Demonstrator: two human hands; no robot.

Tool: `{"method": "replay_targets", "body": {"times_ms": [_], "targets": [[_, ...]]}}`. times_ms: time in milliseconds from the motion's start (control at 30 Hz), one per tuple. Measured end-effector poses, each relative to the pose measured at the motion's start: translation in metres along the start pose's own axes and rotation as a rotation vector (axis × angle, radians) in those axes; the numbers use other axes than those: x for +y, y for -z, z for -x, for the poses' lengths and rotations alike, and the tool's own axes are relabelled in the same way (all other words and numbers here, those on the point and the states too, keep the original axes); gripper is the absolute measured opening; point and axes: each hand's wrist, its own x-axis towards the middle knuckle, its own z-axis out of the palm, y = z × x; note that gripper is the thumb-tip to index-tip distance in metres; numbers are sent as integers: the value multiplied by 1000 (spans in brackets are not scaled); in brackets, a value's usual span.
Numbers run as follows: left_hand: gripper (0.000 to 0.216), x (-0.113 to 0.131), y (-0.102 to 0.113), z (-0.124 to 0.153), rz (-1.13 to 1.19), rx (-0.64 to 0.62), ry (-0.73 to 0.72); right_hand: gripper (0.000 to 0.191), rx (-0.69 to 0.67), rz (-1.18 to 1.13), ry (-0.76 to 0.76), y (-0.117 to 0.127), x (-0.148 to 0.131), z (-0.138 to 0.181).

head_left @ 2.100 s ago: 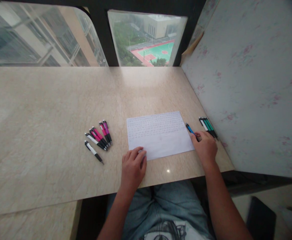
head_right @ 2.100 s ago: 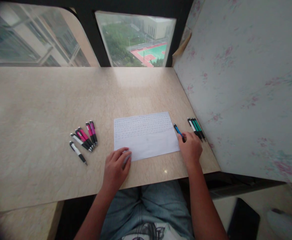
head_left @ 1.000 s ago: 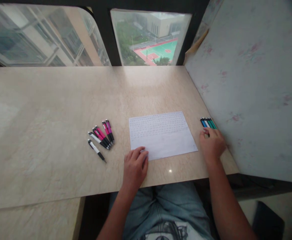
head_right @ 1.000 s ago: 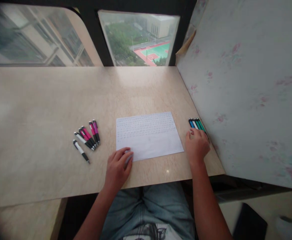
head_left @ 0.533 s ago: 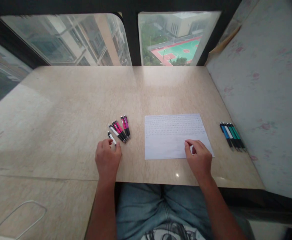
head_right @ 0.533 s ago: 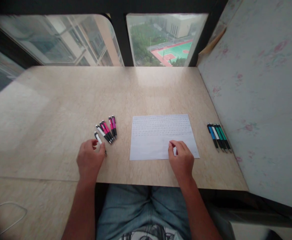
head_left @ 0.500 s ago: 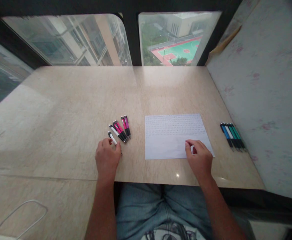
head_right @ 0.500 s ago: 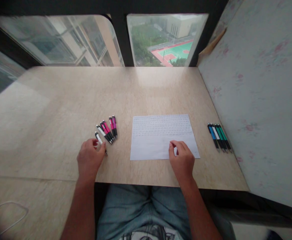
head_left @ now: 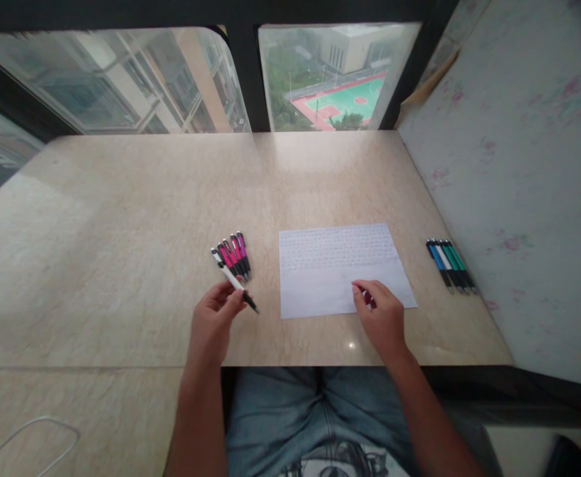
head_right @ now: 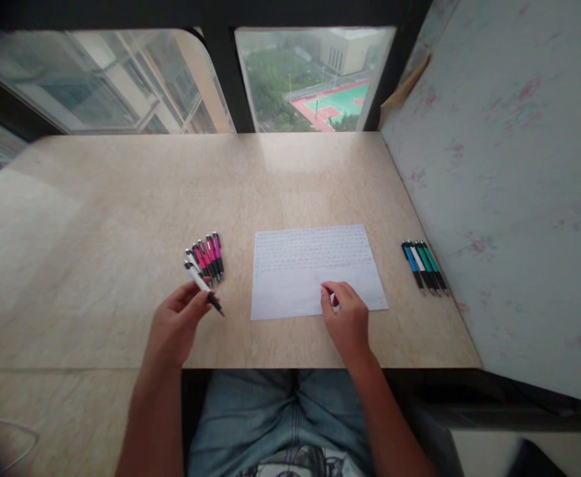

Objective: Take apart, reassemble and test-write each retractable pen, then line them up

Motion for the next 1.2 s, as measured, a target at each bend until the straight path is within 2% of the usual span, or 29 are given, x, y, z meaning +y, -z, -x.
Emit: {"method": "replay_targets", "body": {"times_ms": [100,167,233,300,467,567,700,800,933,1033,1200], "targets": [[33,-10,-53,20,285,-161,88,23,-101,-186,-30,-6,-15,0],[32,-15,-82,30,388,-198,153,27,-169,-320,-51,-9,-24,-2],[34,-19,-100,36,458,-188,181,32,-195,-415,-81,-10,-30,-5],[35,-21,-108,40,487,-189,193,35,-215,-452,-107,-11,-32,-7],[34,-25,-108,44,487,-155,150,43,-355,-441,-111,-15,-30,-10],[34,-27,-103,46,465,-179,117,46,-362,-460,-131,-18,-27,-10],[31,-25,-97,45,411,-280,92,48,-381,-500,-144,-17,-25,-10],[27,-24,-97,44,381,-269,102,47,-373,-483,-105,-14,-26,-12],[28,-25,-101,44,462,-173,168,40,-342,-387,85,-10,-30,-15],[28,-25,-101,44,489,-150,202,32,-341,-392,197,-8,-31,-17],[26,-26,-97,43,481,-148,181,11,-340,-501,141,-11,-27,-17]]}}
